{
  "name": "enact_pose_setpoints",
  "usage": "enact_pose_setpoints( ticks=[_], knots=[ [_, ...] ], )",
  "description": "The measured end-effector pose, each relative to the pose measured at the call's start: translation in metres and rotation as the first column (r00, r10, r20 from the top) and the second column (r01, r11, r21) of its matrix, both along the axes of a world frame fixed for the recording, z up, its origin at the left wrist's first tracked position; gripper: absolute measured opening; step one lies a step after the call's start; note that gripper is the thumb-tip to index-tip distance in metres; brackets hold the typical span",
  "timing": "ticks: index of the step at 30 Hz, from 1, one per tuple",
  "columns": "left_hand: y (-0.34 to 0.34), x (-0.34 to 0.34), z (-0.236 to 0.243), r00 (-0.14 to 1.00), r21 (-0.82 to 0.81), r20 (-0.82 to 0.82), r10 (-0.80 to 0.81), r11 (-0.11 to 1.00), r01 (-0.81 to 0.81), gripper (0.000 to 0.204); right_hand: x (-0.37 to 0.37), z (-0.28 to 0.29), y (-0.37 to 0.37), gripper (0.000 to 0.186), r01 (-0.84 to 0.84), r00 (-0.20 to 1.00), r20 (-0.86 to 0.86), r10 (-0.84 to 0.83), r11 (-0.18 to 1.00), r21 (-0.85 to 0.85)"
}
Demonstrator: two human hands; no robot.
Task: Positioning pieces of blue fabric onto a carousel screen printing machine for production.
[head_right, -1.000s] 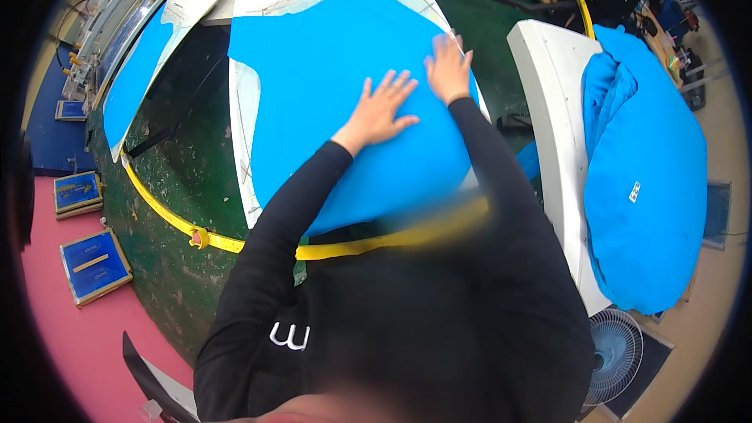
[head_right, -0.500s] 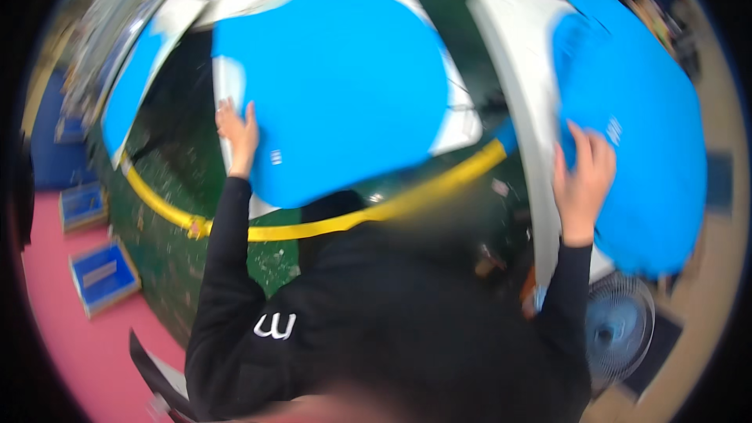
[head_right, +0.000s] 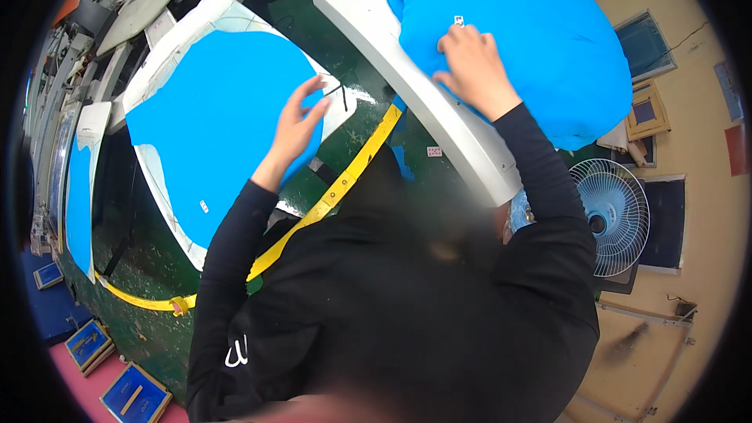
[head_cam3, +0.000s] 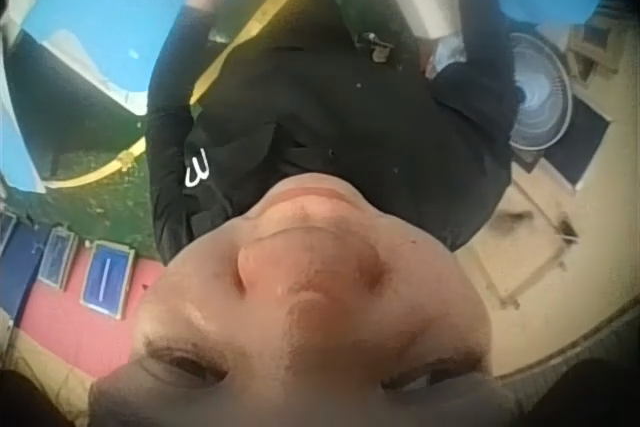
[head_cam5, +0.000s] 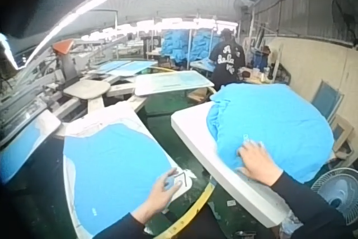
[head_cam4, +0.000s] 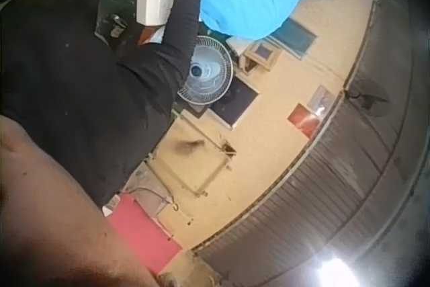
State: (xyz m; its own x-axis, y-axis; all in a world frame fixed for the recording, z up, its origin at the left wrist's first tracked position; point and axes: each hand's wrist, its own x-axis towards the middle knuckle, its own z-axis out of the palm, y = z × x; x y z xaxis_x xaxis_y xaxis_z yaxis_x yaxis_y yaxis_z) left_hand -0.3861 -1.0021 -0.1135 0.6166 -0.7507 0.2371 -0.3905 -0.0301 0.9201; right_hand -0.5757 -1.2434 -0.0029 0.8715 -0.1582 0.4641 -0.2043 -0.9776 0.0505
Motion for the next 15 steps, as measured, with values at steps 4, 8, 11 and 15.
enact_pose_setpoints(
  ticks=[4,8,11,15],
  knots=[
    [-0.052,-0.017,0.022,0.977,-0.089,-0.115,-0.18,0.981,0.171,0.053,0.003,-0.001,-0.008,0.012,0.011,0.993,-0.112,-0.023,0.994,-0.108],
    [-0.091,-0.03,0.059,0.913,-0.09,-0.338,-0.228,0.974,0.209,0.054,0.002,0.016,-0.045,0.015,-0.117,0.992,0.018,0.123,0.884,0.453],
    [-0.129,-0.049,0.083,0.802,-0.099,-0.549,-0.235,0.971,0.217,0.063,-0.007,0.034,-0.066,0.02,-0.135,0.985,0.024,0.172,0.67,0.73],
    [-0.18,-0.074,0.111,0.636,-0.04,-0.743,-0.209,0.962,0.27,0.073,-0.019,0.039,-0.093,0.021,-0.126,0.989,0.058,0.132,0.586,0.801]
  ],
)
